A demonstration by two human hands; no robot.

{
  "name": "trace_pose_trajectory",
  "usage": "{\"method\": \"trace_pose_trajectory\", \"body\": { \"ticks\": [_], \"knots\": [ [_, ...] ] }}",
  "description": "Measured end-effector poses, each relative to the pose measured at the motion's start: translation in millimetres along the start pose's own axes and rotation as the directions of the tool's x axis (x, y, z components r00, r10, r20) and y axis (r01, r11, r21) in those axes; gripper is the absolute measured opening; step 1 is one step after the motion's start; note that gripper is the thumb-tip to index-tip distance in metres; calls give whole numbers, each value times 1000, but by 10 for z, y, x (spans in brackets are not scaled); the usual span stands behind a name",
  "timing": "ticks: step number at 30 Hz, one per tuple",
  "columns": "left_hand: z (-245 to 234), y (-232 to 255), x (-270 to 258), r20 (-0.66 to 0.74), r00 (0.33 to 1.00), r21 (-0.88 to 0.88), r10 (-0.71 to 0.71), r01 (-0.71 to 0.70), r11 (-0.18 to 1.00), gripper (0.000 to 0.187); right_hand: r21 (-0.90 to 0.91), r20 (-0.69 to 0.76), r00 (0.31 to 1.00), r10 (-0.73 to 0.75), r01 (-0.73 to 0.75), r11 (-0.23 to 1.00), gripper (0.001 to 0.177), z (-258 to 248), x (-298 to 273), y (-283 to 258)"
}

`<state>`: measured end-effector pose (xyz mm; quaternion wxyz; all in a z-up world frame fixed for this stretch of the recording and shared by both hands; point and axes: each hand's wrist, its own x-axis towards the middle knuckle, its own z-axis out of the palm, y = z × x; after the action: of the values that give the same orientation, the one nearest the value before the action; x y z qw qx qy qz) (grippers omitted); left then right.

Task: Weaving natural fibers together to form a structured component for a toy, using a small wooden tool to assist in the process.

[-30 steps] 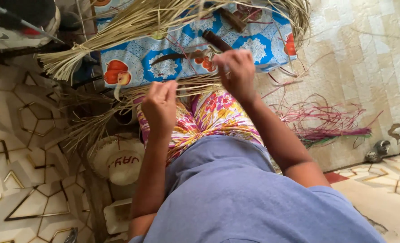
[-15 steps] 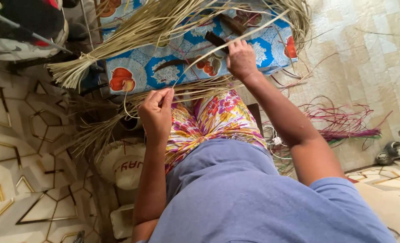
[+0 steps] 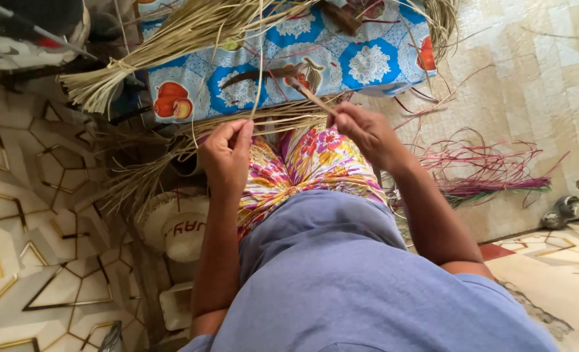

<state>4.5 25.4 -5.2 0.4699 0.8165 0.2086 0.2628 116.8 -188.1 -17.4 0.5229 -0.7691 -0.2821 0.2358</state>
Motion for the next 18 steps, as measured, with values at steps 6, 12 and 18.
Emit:
{"method": "trace_pose_trajectory", "body": {
  "ticks": [6, 12, 18],
  "knots": [
    [3, 79, -134, 149, 984, 191, 102, -130, 973, 8, 656, -164, 985, -62, 156, 738, 14, 216, 101, -256],
    [49, 176, -328, 264, 947, 269, 184, -255, 929, 12, -160, -233, 683, -692, 675, 720, 32, 451, 239, -661],
    [-53, 290, -429, 250, 962, 261, 113, -179, 949, 5, -650, -138, 680, -720, 487, 584, 17, 665, 175, -513]
  ]
}}
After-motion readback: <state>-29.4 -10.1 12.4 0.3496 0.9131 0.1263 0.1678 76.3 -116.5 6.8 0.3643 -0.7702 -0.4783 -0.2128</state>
